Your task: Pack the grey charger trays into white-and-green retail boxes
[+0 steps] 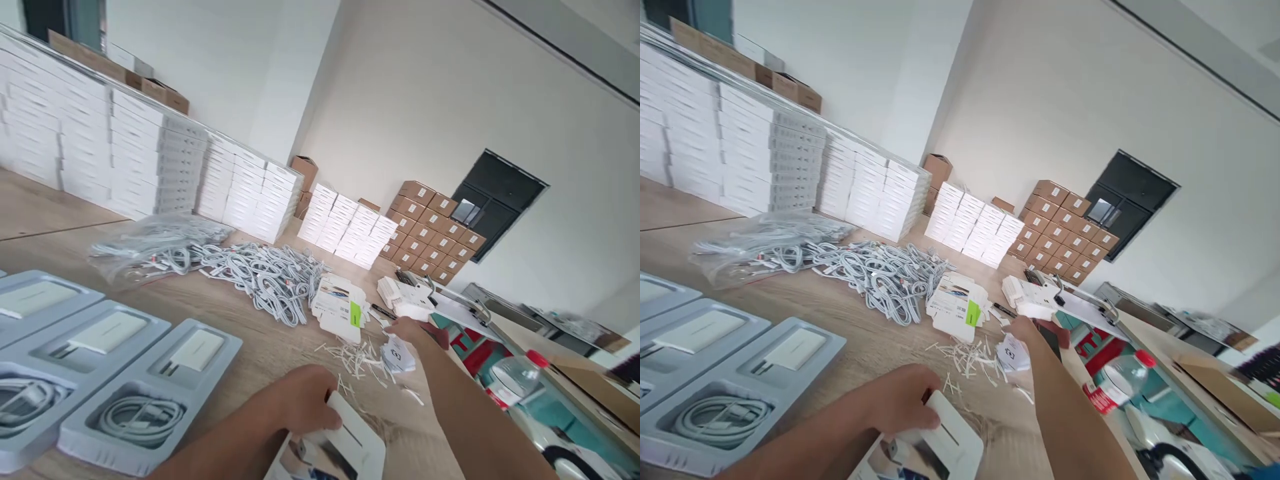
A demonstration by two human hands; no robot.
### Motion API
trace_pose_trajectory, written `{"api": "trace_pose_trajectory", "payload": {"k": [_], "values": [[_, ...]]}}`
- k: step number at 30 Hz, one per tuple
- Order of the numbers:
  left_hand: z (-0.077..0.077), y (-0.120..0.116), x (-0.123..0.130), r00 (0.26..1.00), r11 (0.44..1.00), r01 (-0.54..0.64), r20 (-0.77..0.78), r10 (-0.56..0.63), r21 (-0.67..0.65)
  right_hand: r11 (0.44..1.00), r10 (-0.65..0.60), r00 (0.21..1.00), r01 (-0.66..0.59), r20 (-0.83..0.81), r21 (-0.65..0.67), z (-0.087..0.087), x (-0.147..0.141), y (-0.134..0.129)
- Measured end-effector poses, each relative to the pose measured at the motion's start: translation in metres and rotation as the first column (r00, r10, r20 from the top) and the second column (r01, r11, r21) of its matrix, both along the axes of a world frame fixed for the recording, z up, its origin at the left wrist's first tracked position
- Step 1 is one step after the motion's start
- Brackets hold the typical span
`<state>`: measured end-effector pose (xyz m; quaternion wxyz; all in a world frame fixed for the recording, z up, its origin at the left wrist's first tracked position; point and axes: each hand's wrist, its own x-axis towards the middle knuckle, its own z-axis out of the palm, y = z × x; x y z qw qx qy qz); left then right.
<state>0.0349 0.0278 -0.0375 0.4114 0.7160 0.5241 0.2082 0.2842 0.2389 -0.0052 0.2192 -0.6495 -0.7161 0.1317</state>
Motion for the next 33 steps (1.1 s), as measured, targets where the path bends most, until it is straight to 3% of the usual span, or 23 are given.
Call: {"api": "trace_pose_trajectory", "payload": {"k": [3, 7, 12, 16, 17, 19, 21, 24, 27, 30, 33], "values": [[0.000, 0.001, -0.002, 0.999, 0.998, -0.015, 0.036, 0.017, -0.067, 0.981, -0.070, 0.990, 0.090, 0.119, -0.174, -0.010, -0.001, 0.008], [-0.003, 0.002, -0.002, 0.999, 0.993, -0.023, 0.045, 0.028, -0.113, 0.964, -0.085, 0.987, 0.117, 0.138, -0.241, -0.013, -0.001, 0.013], [-0.004, 0.004, -0.001, 0.997, 0.996, -0.033, 0.061, 0.038, -0.082, 0.996, -0.028, 0.999, 0.026, -0.022, -0.081, 0.010, -0.003, 0.005], [-0.009, 0.007, -0.003, 0.987, 0.997, -0.062, 0.148, 0.067, -0.037, 0.982, 0.190, 0.962, -0.186, -0.196, 0.036, 0.028, -0.021, -0.039], [-0.010, 0.008, -0.004, 0.983, 0.998, -0.066, 0.169, 0.069, -0.024, 0.963, 0.268, 0.929, -0.262, -0.254, 0.058, 0.028, -0.026, -0.055], [-0.012, 0.010, -0.006, 0.977, 0.998, -0.065, 0.202, 0.063, 0.002, 0.891, 0.444, 0.778, -0.434, -0.444, 0.130, 0.019, -0.035, -0.090], [-0.012, 0.012, -0.008, 0.975, 0.998, -0.060, 0.215, 0.054, 0.023, 0.849, 0.502, 0.655, -0.500, -0.565, 0.173, 0.002, -0.041, -0.120], [-0.009, 0.015, -0.009, 0.978, 0.998, -0.055, 0.203, 0.048, 0.030, 0.836, 0.421, 0.481, -0.535, -0.769, 0.123, -0.025, -0.044, -0.149], [-0.003, 0.015, -0.008, 0.982, 0.998, -0.054, 0.183, 0.048, 0.026, 0.809, 0.258, 0.308, -0.587, -0.916, 0.031, -0.039, -0.042, -0.157], [0.002, 0.013, -0.007, 0.983, 0.999, -0.041, 0.178, 0.036, 0.025, 0.809, 0.128, 0.241, -0.586, -0.962, -0.039, -0.039, -0.042, -0.153], [0.004, 0.011, -0.005, 0.985, 0.998, -0.030, 0.172, 0.020, 0.052, 0.846, 0.094, 0.288, -0.527, -0.953, -0.076, -0.036, -0.045, -0.151]]}}
